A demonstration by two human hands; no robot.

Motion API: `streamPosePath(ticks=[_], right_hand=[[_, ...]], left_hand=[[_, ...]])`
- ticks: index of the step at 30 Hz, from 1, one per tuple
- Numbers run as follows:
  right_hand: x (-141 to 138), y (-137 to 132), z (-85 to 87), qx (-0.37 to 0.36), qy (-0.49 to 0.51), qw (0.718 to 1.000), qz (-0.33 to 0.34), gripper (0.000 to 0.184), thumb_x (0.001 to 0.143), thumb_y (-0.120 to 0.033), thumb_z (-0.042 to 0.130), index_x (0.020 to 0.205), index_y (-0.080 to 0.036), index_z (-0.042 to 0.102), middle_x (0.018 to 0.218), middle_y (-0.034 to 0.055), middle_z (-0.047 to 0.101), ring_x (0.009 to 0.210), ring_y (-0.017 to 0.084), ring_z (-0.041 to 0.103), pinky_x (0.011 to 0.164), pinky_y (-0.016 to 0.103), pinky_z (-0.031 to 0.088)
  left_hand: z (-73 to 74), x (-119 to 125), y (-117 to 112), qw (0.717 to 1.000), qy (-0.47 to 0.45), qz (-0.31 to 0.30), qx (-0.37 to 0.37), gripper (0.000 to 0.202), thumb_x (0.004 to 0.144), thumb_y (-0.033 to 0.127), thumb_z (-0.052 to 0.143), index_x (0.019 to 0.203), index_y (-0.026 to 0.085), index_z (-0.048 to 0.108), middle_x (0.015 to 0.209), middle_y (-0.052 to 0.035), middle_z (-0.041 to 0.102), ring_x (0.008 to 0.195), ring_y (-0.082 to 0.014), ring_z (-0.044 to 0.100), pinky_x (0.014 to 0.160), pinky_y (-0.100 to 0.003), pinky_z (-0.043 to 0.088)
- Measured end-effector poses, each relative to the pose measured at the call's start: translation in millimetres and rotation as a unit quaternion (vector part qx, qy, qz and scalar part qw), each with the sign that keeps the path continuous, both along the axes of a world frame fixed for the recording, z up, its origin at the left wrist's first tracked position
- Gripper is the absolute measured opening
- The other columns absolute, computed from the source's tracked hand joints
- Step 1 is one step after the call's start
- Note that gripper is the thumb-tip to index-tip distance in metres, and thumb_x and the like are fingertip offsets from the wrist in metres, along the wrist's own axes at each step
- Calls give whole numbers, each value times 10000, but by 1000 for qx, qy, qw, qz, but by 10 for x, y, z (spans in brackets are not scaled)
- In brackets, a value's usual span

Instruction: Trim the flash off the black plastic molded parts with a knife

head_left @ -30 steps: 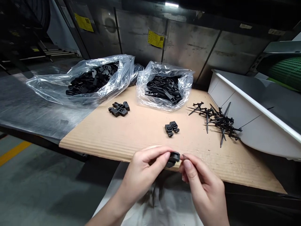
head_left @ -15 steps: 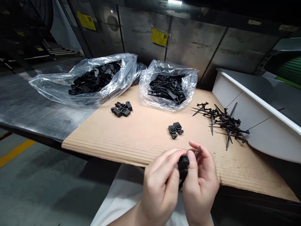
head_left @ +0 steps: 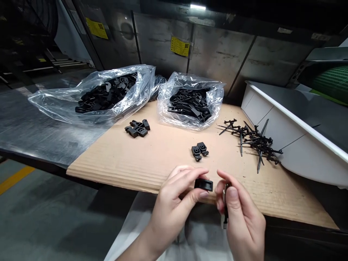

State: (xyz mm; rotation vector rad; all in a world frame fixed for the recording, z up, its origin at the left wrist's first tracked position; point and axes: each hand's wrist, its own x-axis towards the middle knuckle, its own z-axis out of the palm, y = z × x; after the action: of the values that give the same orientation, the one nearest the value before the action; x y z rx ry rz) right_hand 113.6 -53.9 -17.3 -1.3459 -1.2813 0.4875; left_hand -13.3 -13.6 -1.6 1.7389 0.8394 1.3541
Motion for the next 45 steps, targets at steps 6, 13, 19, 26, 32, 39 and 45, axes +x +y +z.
streamPosePath(ticks=[6, 13, 19, 26, 32, 39, 45], right_hand=[[236, -23, 93, 119, -248, 961, 36, 211, 789, -41, 521, 899, -212, 577, 682, 15, 634, 589, 140, 603, 574, 245, 463], [302, 47, 144, 148, -374, 913, 66, 230, 803, -45, 522, 982, -186, 553, 690, 46, 649, 589, 147, 596, 568, 259, 457], [347, 52, 212, 79, -351, 925, 121, 129, 834, -90, 500, 916, -159, 571, 677, 41, 637, 572, 135, 601, 552, 233, 457], [360, 59, 330, -29, -260, 942, 211, 176, 856, -153, 452, 750, -199, 585, 611, -5, 592, 516, 117, 566, 523, 205, 457], [398, 86, 397, -228, -67, 924, 300, 283, 877, -314, 432, 663, -194, 573, 515, -35, 502, 447, 74, 441, 430, 180, 348], [419, -18, 365, -281, 85, 919, 263, 207, 798, -372, 555, 786, -199, 668, 572, -8, 613, 418, 71, 453, 406, 183, 363], [362, -105, 176, 17, -226, 963, 143, 272, 829, -107, 503, 1067, -203, 592, 861, 49, 639, 790, 152, 587, 671, 246, 469]], left_hand=[[-6, -21, 69, 999, 20, -32, 32, 134, 798, 119, 595, 868, 195, 682, 860, -44, 671, 1022, -230, 510, 913, -353, 390], [-2, -22, 72, 998, 41, -32, 39, 130, 810, 118, 575, 864, 181, 676, 819, -52, 677, 991, -237, 529, 926, -386, 379], [-27, -36, 81, 996, 47, -28, 66, 149, 809, 95, 567, 874, 180, 671, 818, -50, 671, 956, -218, 535, 922, -369, 382], [-49, -44, 78, 993, 67, -32, 88, 165, 843, 124, 519, 890, 179, 667, 834, -65, 673, 991, -232, 536, 945, -400, 379], [-63, -64, 81, 991, 85, -62, 85, 163, 817, 75, 545, 876, 181, 654, 850, -52, 668, 1035, -236, 519, 1006, -430, 306], [-60, -76, 74, 992, 88, -48, 77, 187, 821, 75, 524, 930, 166, 646, 905, -63, 674, 1107, -246, 498, 1015, -406, 309], [-8, -39, 45, 994, 93, -46, 46, 88, 804, 130, 573, 844, 130, 652, 844, -66, 681, 895, -200, 596, 1003, -365, 333]])
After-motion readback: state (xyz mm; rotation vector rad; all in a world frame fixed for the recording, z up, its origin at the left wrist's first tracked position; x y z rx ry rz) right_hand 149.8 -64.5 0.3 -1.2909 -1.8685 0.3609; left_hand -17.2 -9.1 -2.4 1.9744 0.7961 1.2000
